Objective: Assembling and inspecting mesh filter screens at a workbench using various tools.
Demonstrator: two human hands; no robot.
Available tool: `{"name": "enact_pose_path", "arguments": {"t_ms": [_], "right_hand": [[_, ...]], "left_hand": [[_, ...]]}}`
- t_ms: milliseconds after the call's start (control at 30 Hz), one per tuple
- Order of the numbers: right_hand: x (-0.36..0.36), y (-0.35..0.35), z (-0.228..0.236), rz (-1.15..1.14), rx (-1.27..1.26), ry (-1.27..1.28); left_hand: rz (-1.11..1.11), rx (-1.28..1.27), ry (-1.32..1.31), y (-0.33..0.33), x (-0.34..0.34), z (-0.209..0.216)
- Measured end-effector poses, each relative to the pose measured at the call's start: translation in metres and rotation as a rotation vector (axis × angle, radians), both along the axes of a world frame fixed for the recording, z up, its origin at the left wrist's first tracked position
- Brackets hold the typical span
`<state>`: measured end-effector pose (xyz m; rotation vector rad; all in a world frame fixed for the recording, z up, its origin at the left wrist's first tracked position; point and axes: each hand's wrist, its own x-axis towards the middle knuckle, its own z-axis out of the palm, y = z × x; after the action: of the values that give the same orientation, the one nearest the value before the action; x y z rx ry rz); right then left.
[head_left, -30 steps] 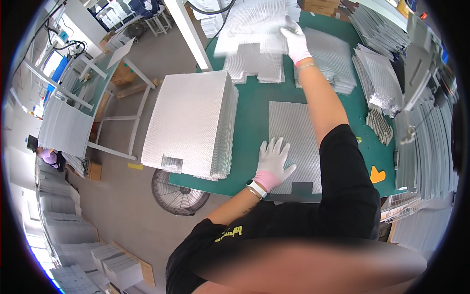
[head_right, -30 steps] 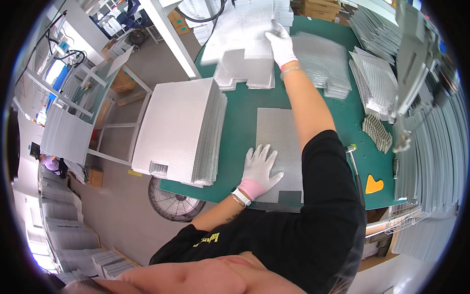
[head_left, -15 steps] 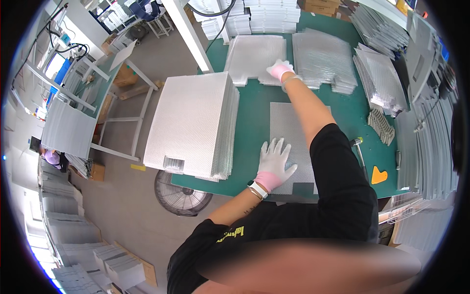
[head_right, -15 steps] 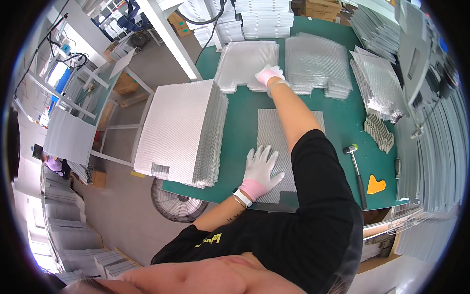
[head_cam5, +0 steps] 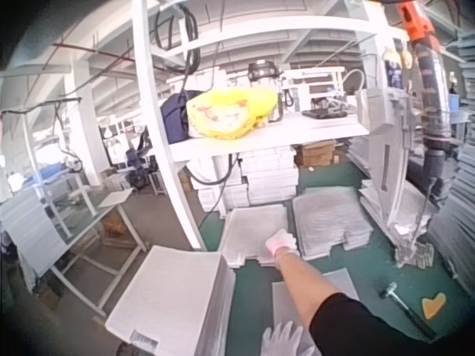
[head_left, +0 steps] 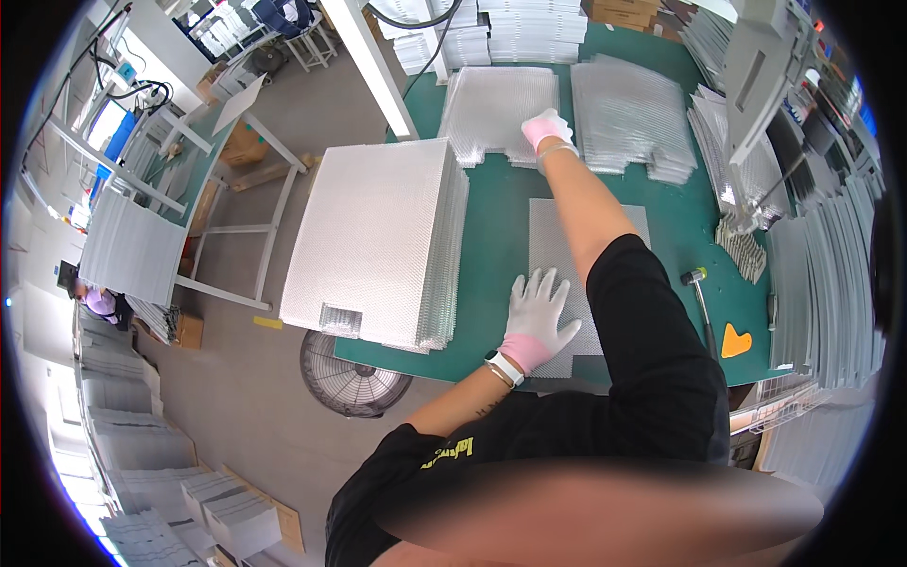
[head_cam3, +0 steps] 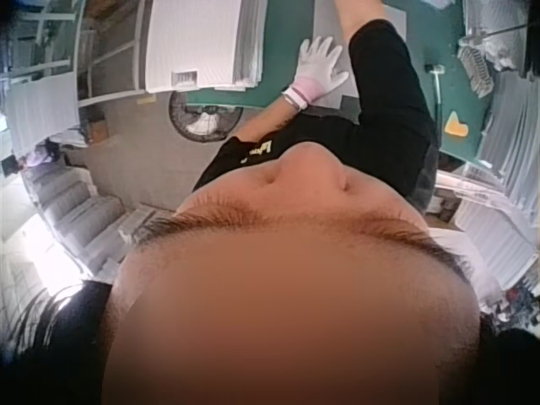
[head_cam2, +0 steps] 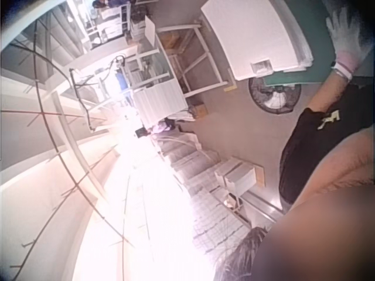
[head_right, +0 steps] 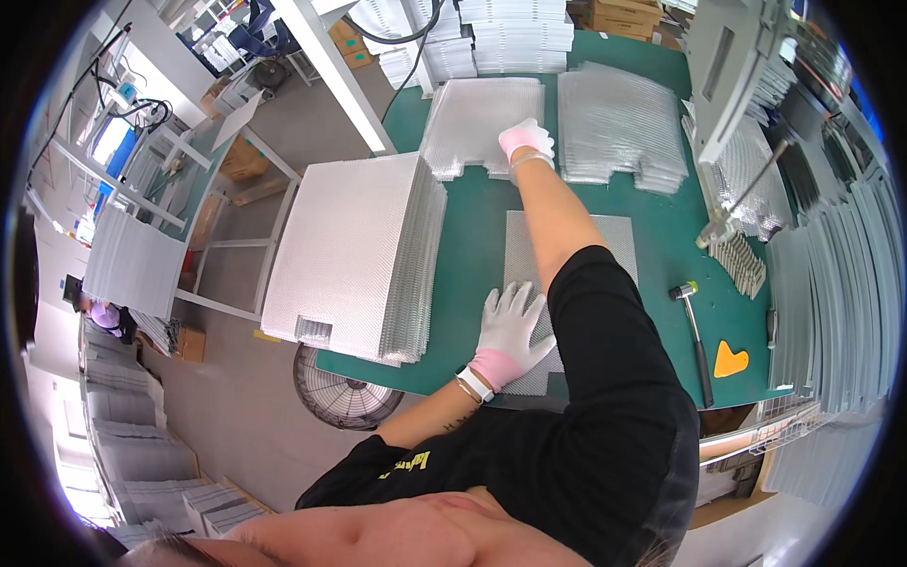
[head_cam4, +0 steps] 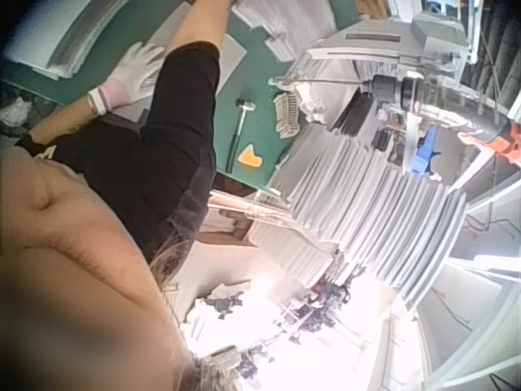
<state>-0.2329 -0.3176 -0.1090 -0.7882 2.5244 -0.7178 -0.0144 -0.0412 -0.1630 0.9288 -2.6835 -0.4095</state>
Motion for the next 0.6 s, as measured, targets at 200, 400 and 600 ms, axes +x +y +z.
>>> {"name": "enact_pose_path", "arguments": {"t_ms": [200, 400, 600], "right_hand": [[-0.012, -0.017, -0.008, -0.062, -0.021, -0.067], [0.019, 0.003, 0.009, 0.020, 0.039, 0.011], [0.015, -0.006, 0.019, 0.080, -0.202, 0.236]], "left_hand": [[-0.011, 0.003, 0.007, -0.001, -0.002, 0.002], [0.012, 0.004, 0.013, -0.004, 0.002, -0.002], [0.002, 0.011, 0.060, -0.002, 0.002, -0.002]]}}
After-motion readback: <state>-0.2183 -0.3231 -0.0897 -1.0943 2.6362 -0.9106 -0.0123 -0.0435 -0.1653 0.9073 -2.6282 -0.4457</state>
